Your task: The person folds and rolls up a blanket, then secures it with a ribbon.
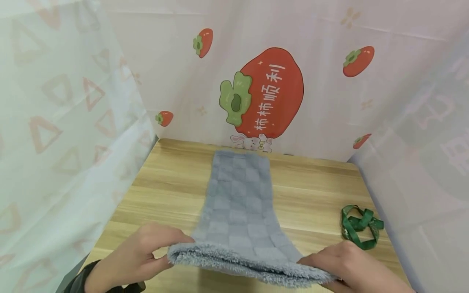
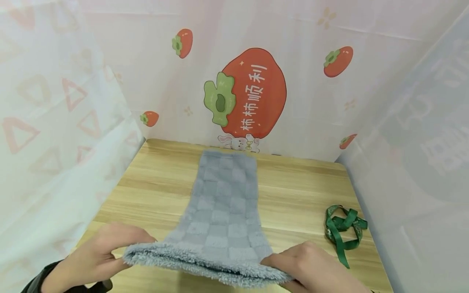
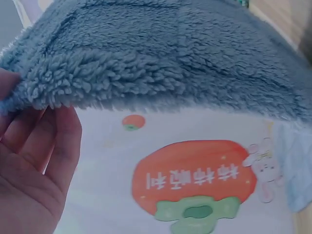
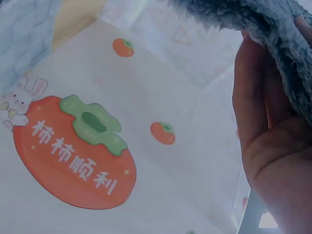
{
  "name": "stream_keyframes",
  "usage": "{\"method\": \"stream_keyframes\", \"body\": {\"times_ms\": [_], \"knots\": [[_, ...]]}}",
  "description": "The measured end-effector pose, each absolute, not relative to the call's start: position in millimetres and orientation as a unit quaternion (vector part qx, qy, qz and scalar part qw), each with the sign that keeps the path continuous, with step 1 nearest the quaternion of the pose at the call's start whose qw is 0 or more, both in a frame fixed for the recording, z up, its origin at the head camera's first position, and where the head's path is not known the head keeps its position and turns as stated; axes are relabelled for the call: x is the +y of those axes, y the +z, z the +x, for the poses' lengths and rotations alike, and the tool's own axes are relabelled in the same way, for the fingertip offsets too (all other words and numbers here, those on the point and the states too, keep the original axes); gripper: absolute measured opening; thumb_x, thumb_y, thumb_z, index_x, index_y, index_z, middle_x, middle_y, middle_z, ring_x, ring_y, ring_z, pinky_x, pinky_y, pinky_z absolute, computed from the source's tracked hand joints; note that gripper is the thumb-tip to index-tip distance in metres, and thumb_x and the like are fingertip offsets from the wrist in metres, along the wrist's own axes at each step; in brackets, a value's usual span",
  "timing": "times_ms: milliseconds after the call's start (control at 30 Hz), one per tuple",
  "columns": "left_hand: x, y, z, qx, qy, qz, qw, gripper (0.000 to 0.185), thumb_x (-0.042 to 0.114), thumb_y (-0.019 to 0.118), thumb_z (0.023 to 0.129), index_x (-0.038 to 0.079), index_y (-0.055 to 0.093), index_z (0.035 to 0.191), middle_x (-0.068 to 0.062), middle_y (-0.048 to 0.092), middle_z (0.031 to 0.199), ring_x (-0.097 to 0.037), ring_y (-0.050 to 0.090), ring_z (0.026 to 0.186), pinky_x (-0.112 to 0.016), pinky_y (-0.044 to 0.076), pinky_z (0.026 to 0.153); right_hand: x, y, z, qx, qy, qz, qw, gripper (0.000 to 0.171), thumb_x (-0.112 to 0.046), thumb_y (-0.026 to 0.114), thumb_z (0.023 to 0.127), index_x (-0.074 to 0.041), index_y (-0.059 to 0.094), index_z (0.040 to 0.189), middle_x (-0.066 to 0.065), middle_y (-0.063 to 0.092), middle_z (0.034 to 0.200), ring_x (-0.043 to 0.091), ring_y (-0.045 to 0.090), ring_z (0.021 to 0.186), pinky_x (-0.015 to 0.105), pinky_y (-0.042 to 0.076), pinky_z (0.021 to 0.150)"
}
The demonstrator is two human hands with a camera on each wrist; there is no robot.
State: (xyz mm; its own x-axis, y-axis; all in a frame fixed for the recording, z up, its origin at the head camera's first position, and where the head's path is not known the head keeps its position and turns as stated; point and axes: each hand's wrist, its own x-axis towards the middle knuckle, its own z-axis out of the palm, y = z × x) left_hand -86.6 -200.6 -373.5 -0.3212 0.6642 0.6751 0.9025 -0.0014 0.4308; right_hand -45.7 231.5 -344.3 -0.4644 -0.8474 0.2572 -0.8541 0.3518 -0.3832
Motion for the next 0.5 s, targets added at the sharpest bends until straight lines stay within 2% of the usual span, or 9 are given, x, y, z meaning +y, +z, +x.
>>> {"method": "stream_keyframes", "body": {"times_ms": [33,133,267,367,500], "knots": [[-200,-370,-90,-0.7,-0.425,-0.556,0.142,0.023,0.018,0.057,0.102,0.006,0.065,0.12,-0.007,0.074,0.097,-0.009,0.071,0.086,-0.016,0.054,0.076,230,-341,-49,-0.824,0.251,0.507,0.011,0.039,0.003,0.072,0.085,-0.014,0.065,0.12,-0.009,0.073,0.096,-0.007,0.062,0.08,0.004,0.041,0.067],[-197,-363,-103,-0.728,-0.432,-0.515,0.137,0.021,0.013,0.063,0.099,0.01,0.066,0.119,-0.006,0.075,0.1,-0.01,0.073,0.089,-0.017,0.055,0.078,226,-332,-64,-0.836,0.29,0.464,0.034,0.043,0.007,0.078,0.076,-0.019,0.067,0.109,-0.012,0.07,0.085,-0.013,0.052,0.071,0.003,0.038,0.061],[-190,-363,-134,-0.763,-0.441,-0.453,0.135,0.02,0.0,0.068,0.091,0.011,0.07,0.109,-0.001,0.075,0.093,-0.003,0.07,0.082,-0.017,0.055,0.072,220,-326,-98,-0.854,0.31,0.408,0.087,0.027,-0.006,0.081,0.08,-0.024,0.066,0.095,-0.017,0.058,0.071,-0.015,0.04,0.061,0.005,0.036,0.053],[-185,-367,-165,-0.791,-0.446,-0.402,0.117,0.02,-0.004,0.066,0.09,0.005,0.071,0.106,-0.002,0.072,0.086,0.001,0.062,0.074,-0.019,0.054,0.065,220,-329,-133,-0.87,0.307,0.371,0.107,0.024,-0.006,0.08,0.081,-0.022,0.065,0.09,-0.016,0.052,0.068,-0.009,0.04,0.059,0.009,0.036,0.052],[-178,-373,-218,-0.826,-0.463,-0.318,0.048,0.016,0.001,0.061,0.095,0.003,0.071,0.107,-0.002,0.063,0.08,-0.004,0.051,0.067,-0.022,0.046,0.059,221,-338,-190,-0.9,0.298,0.306,0.085,0.015,-0.008,0.077,0.086,-0.017,0.066,0.09,-0.011,0.052,0.071,0.001,0.045,0.063,0.018,0.038,0.057]]}}
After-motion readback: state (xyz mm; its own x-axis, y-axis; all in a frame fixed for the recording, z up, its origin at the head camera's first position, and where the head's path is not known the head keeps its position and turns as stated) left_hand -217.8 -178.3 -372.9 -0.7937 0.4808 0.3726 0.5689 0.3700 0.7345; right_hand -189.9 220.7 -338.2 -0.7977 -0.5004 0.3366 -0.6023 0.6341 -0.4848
